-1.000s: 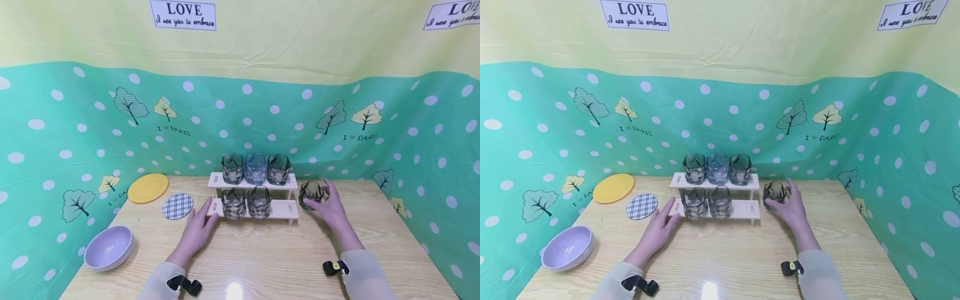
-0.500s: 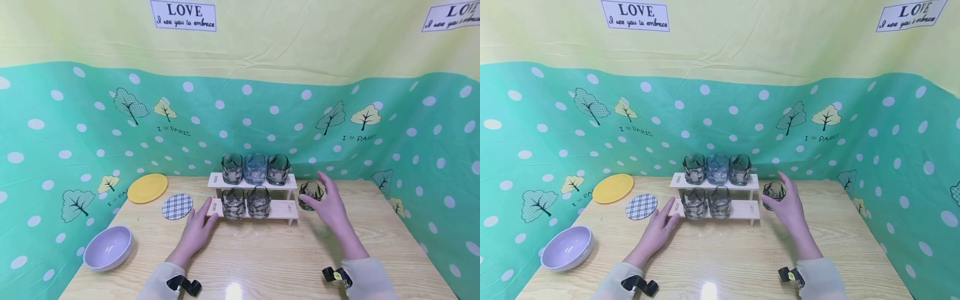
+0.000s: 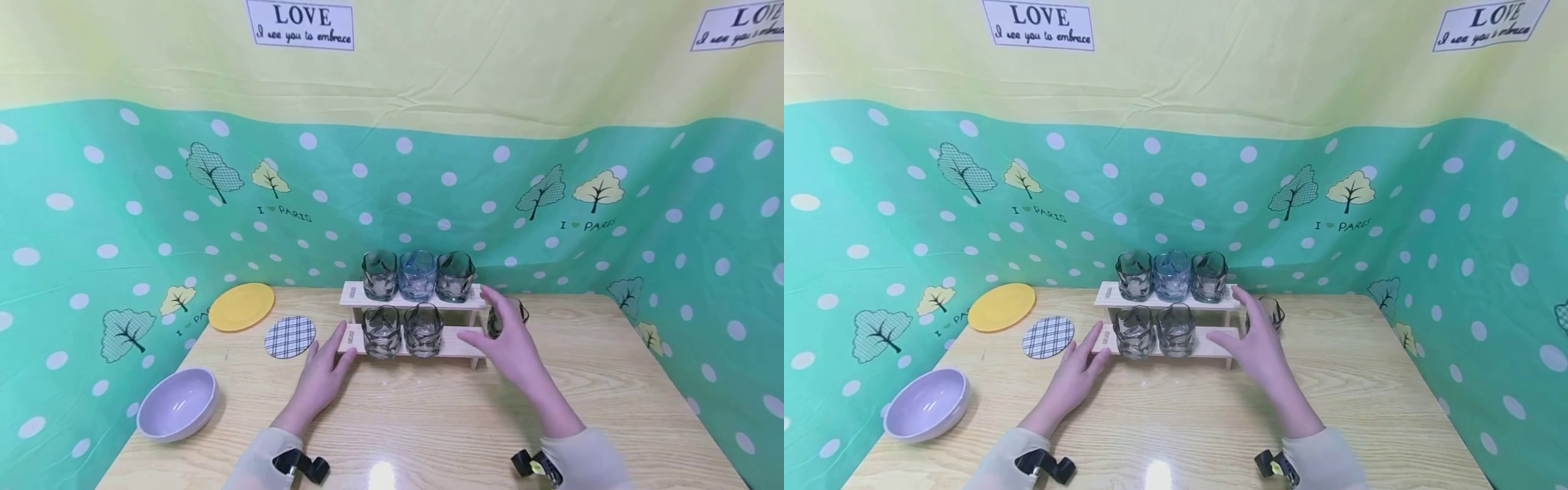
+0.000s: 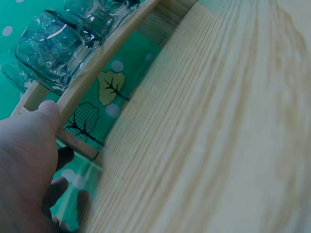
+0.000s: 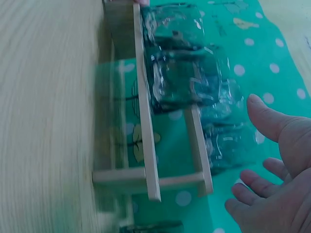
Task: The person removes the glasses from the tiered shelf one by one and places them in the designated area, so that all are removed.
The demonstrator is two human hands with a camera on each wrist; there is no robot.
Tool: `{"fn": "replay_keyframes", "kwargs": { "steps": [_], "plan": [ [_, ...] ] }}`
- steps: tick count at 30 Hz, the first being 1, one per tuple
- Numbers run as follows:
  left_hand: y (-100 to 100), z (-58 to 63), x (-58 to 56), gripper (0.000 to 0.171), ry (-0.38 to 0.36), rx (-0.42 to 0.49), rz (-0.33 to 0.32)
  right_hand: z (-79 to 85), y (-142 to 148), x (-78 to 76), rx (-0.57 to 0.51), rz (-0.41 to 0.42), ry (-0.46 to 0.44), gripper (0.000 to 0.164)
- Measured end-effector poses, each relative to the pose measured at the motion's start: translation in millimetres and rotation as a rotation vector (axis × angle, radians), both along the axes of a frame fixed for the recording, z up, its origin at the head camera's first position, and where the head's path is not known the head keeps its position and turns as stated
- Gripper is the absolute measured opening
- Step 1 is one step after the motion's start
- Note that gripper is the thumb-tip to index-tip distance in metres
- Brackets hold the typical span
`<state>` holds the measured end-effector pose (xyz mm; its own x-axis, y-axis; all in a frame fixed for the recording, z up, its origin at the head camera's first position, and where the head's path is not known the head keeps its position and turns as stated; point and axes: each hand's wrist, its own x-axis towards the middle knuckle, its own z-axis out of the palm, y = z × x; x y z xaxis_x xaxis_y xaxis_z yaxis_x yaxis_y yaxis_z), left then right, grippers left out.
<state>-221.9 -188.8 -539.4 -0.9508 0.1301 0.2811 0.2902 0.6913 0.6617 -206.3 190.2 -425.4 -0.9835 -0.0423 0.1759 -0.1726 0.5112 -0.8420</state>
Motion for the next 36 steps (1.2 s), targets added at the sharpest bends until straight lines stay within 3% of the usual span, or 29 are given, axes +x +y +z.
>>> {"fn": "replay_keyframes", "kwargs": {
  "steps": [12, 18, 25, 36],
  "plan": [
    [0.0, -0.1, 0.5, 0.070, 0.000, -0.004, -0.004, -10.6, -38.5, 3.9, -0.018, 0.084, 0.019, 0.107],
    [-0.4, -1.7, 0.6, 0.069, 0.008, 0.001, 0.000, -18.9, -54.1, 3.6, -0.046, 0.113, -0.018, 0.108],
    [-0.3, -1.6, 0.9, 0.068, 0.012, 0.004, 0.004, -25.6, -65.5, 2.3, 0.004, 0.094, -0.055, 0.112],
    [0.2, 1.0, 1.2, 0.070, -0.001, -0.007, -0.001, -29.0, -75.1, -7.9, -0.025, 0.066, -0.050, 0.115]
  ]
}}
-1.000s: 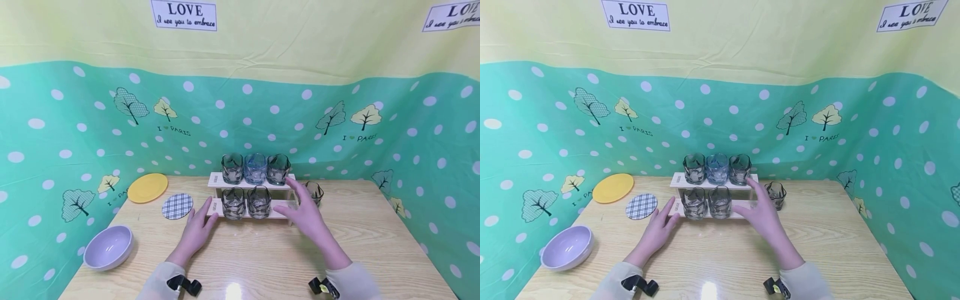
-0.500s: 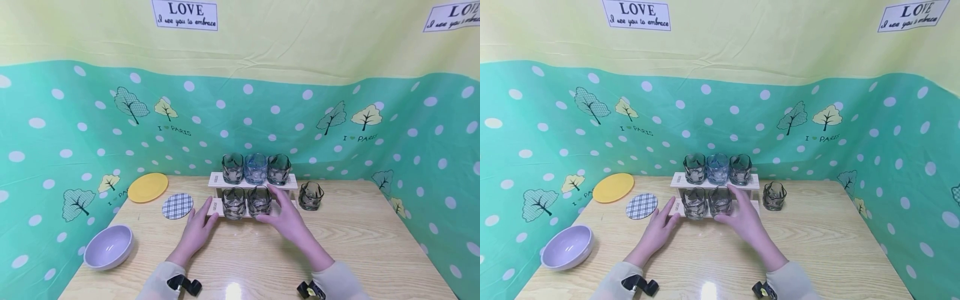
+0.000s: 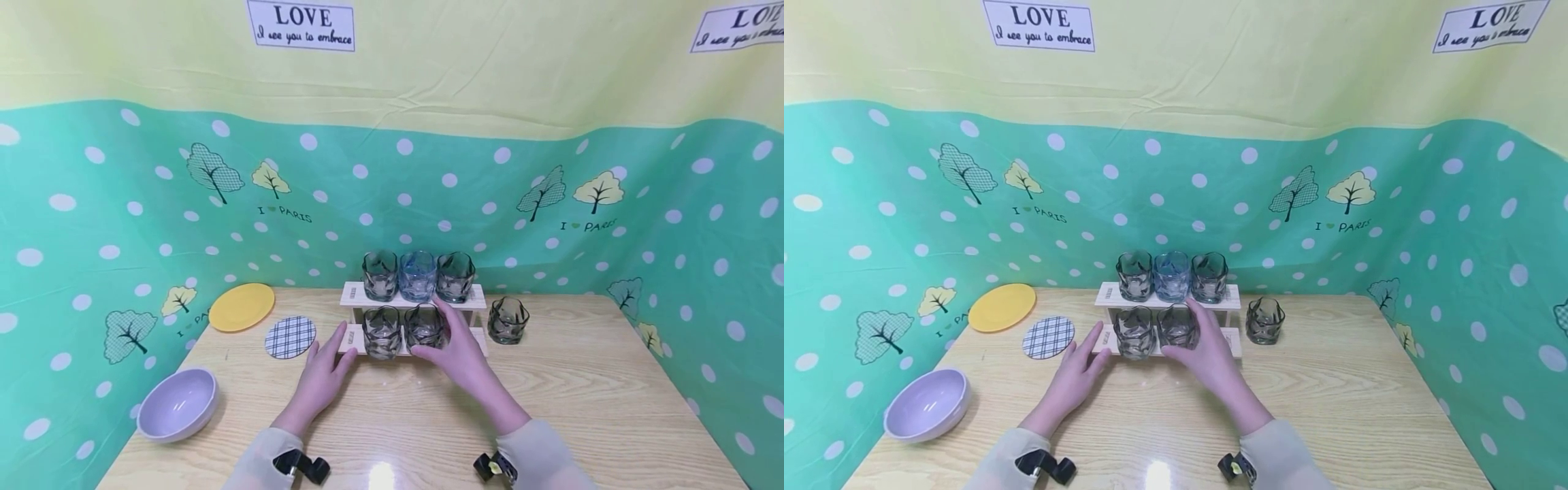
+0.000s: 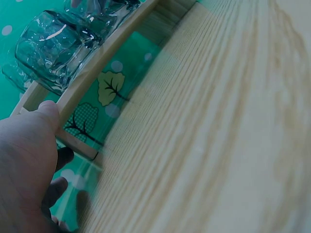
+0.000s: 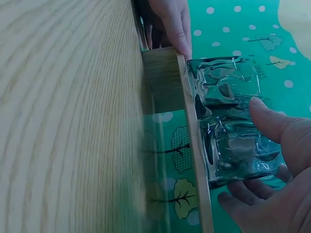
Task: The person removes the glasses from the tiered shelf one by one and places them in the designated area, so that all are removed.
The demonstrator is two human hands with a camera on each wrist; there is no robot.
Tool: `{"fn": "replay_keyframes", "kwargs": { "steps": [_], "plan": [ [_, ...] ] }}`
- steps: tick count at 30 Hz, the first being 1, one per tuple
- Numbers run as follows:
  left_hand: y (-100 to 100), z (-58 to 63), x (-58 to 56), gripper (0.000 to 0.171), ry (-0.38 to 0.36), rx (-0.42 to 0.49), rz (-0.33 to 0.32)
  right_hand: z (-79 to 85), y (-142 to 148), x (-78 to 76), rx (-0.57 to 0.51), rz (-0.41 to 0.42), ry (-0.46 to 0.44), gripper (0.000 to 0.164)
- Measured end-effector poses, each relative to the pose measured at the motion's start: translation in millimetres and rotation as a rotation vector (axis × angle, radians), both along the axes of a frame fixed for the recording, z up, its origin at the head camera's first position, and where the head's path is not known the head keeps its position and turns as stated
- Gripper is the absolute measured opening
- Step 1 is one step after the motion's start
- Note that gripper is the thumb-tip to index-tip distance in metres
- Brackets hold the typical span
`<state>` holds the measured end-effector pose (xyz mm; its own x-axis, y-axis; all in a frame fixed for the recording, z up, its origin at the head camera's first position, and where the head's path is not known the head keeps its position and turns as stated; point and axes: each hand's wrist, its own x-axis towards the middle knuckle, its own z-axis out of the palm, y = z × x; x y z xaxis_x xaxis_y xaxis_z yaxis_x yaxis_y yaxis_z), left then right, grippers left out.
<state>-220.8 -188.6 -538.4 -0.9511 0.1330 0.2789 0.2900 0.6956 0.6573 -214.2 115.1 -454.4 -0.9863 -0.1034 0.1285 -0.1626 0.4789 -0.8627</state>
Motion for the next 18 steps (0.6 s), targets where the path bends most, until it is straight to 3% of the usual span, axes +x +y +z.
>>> {"fn": "replay_keyframes", "kwargs": {
  "steps": [18],
  "plan": [
    [0.0, -0.1, 0.1, 0.071, -0.013, 0.015, 0.007, -13.8, -4.9, -7.6, 0.016, 0.002, -0.018, 0.117]
  ]
}}
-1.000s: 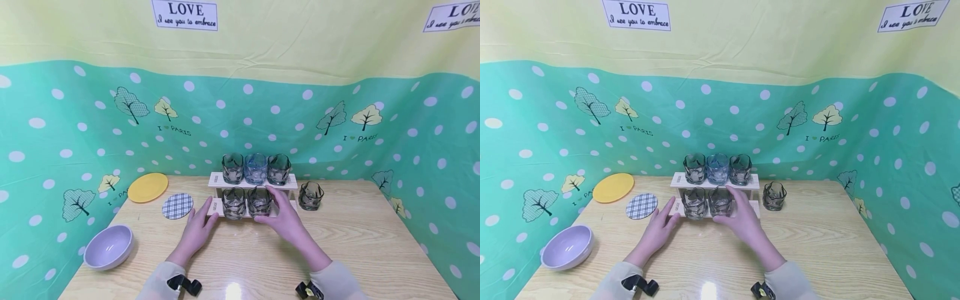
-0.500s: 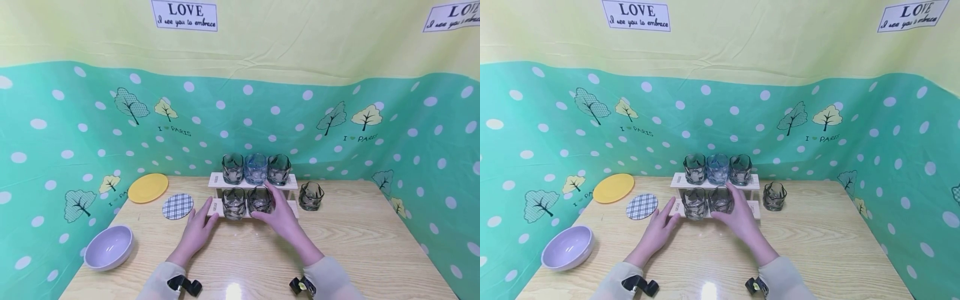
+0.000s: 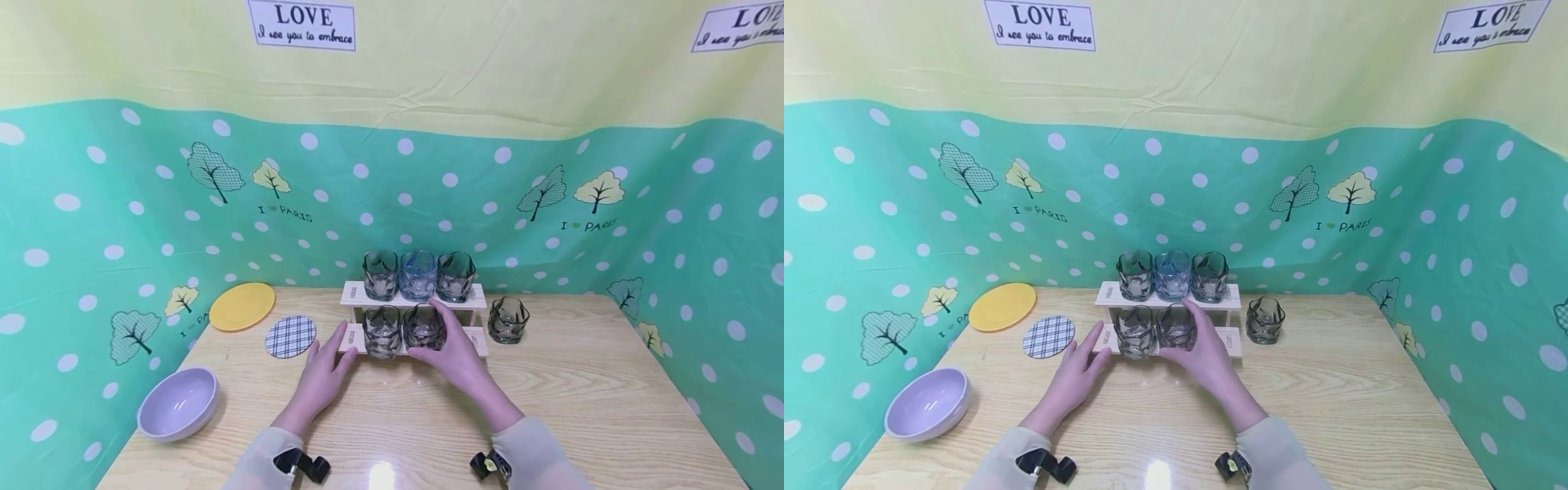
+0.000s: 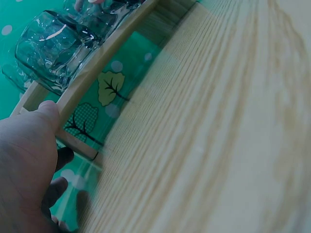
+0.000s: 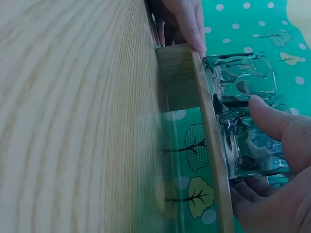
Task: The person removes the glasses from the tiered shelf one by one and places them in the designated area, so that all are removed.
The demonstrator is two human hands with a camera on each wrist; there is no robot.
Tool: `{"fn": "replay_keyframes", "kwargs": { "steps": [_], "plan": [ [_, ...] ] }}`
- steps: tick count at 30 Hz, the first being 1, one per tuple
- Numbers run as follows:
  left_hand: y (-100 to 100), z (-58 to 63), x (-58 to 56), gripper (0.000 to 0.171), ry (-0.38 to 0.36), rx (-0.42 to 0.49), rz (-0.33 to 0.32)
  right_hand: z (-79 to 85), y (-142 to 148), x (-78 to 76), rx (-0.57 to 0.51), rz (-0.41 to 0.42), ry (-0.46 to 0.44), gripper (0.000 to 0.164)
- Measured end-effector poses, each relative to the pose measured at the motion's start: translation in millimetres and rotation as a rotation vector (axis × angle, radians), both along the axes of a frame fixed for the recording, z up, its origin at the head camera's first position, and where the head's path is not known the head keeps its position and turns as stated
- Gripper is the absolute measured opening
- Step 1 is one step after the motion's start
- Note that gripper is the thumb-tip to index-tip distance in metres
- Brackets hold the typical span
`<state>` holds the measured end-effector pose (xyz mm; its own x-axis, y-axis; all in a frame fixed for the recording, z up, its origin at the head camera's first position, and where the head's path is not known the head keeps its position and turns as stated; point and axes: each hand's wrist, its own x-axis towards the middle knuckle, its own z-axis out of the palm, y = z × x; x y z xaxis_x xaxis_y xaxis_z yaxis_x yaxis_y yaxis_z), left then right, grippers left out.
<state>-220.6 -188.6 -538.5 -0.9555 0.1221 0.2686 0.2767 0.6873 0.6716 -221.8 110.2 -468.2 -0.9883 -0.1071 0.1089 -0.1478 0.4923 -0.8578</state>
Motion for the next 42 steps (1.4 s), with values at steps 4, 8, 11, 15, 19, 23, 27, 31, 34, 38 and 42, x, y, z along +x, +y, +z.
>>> {"fn": "replay_keyframes", "kwargs": {
  "steps": [4, 8, 11, 15, 19, 23, 27, 31, 34, 38, 42],
  "plan": [
    [-0.1, 0.5, 0.2, 0.071, -0.006, -0.001, 0.000, -0.3, -0.3, -0.4, -0.002, 0.000, -0.002, 0.116],
    [0.0, 1.1, 0.4, 0.071, -0.009, -0.003, 0.002, -0.2, -0.5, -0.1, -0.009, -0.003, -0.007, 0.115],
    [0.2, 1.3, 0.3, 0.071, -0.007, -0.005, 0.002, 0.1, -0.6, 0.0, -0.016, -0.005, -0.009, 0.114],
    [0.0, 1.1, -0.2, 0.071, 0.002, -0.008, -0.002, -0.5, -0.6, -0.1, -0.020, -0.009, -0.008, 0.113],
    [0.2, 1.2, 0.1, 0.070, 0.003, -0.013, -0.002, 0.7, -0.7, 0.7, -0.012, -0.029, -0.014, 0.114],
    [0.4, 0.7, 0.1, 0.071, -0.002, -0.014, 0.001, 2.7, -0.4, 2.4, 0.007, -0.060, -0.019, 0.113],
    [0.1, 0.7, 0.0, 0.070, 0.000, -0.011, 0.003, 6.5, -0.2, 4.5, 0.008, -0.070, -0.012, 0.112],
    [0.2, 0.0, 0.7, 0.069, 0.015, -0.008, 0.006, 11.6, -0.6, 6.8, -0.007, -0.062, 0.001, 0.113],
    [0.2, -0.8, 0.8, 0.069, 0.023, -0.006, 0.007, 14.8, -0.7, 8.2, -0.011, -0.056, 0.010, 0.112],
    [0.3, -0.3, 0.3, 0.069, 0.013, -0.006, 0.006, 19.3, 0.2, 10.0, -0.020, -0.056, 0.014, 0.112],
    [0.5, 0.3, -0.2, 0.070, -0.003, -0.010, 0.004, 24.5, 2.9, 12.1, -0.041, -0.064, 0.006, 0.111]
  ]
}}
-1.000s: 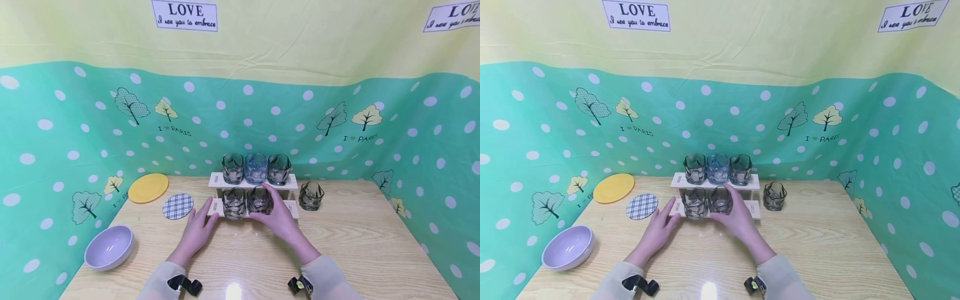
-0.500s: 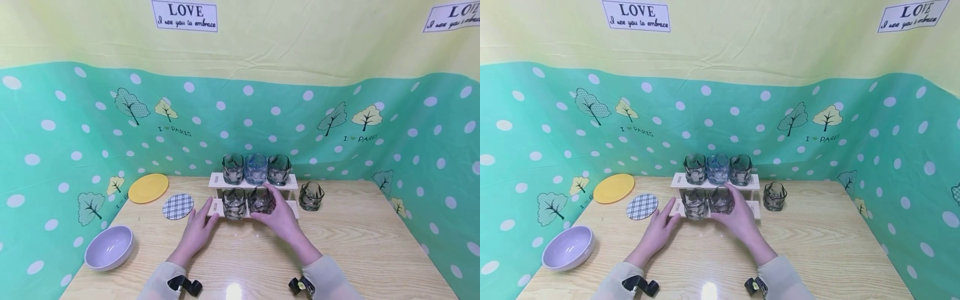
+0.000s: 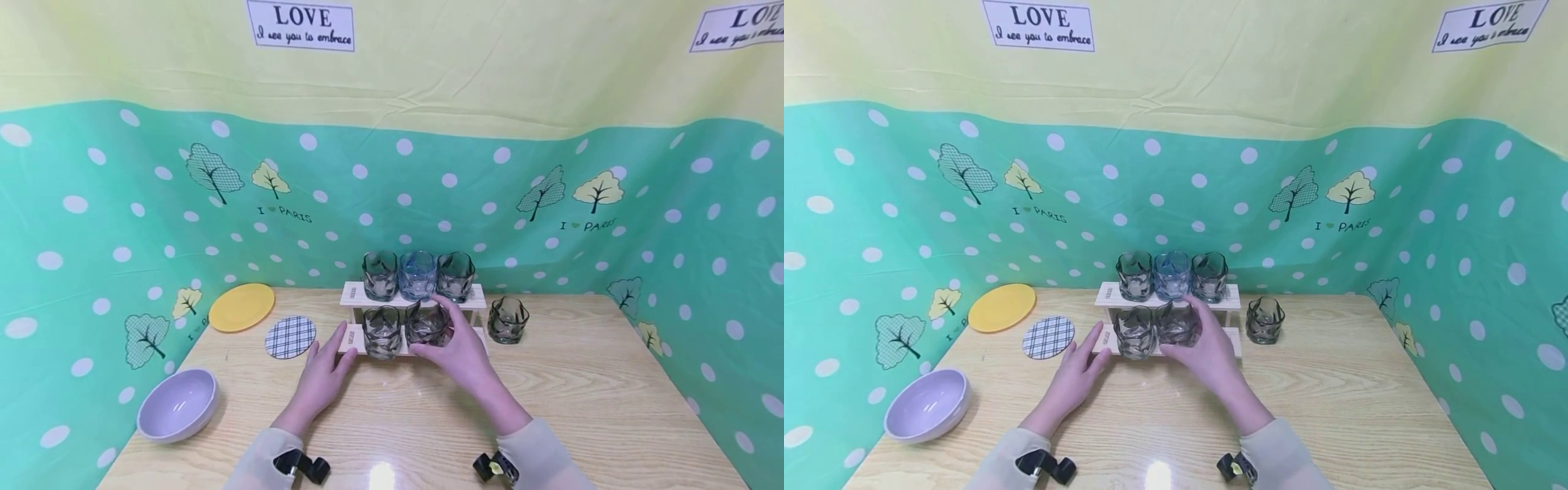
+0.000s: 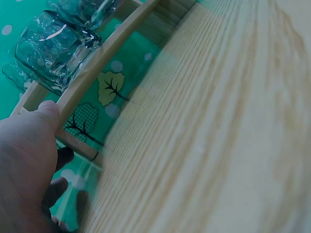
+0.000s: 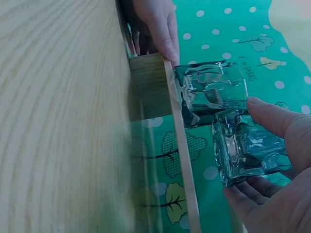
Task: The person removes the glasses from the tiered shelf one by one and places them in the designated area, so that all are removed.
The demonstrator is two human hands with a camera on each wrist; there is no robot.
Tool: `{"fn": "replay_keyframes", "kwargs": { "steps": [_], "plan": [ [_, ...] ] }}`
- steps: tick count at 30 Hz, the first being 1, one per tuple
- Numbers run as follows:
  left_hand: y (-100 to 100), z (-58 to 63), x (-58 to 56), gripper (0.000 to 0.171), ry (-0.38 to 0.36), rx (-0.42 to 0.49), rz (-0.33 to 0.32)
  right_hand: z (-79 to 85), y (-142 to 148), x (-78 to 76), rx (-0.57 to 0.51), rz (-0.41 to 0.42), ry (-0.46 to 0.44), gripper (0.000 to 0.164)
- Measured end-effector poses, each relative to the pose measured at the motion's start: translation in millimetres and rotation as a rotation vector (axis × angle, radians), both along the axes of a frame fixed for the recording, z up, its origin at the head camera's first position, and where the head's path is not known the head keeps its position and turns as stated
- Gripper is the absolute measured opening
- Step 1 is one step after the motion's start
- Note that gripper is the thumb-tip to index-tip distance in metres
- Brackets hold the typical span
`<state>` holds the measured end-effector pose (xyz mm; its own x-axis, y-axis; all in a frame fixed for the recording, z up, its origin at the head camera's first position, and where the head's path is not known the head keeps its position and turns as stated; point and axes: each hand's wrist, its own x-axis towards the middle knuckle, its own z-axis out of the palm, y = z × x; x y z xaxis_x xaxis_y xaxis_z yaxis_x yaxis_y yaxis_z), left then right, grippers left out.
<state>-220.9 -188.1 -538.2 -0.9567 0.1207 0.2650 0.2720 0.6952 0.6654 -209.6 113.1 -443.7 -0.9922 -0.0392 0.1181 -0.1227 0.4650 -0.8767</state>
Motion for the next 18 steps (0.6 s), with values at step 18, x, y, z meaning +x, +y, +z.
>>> {"fn": "replay_keyframes", "kwargs": {
  "steps": [18],
  "plan": [
    [-0.4, -1.5, 0.5, 0.069, 0.007, 0.000, 0.002, 12.4, 31.6, 9.3, -0.031, -0.016, -0.001, 0.112]
  ]
}}
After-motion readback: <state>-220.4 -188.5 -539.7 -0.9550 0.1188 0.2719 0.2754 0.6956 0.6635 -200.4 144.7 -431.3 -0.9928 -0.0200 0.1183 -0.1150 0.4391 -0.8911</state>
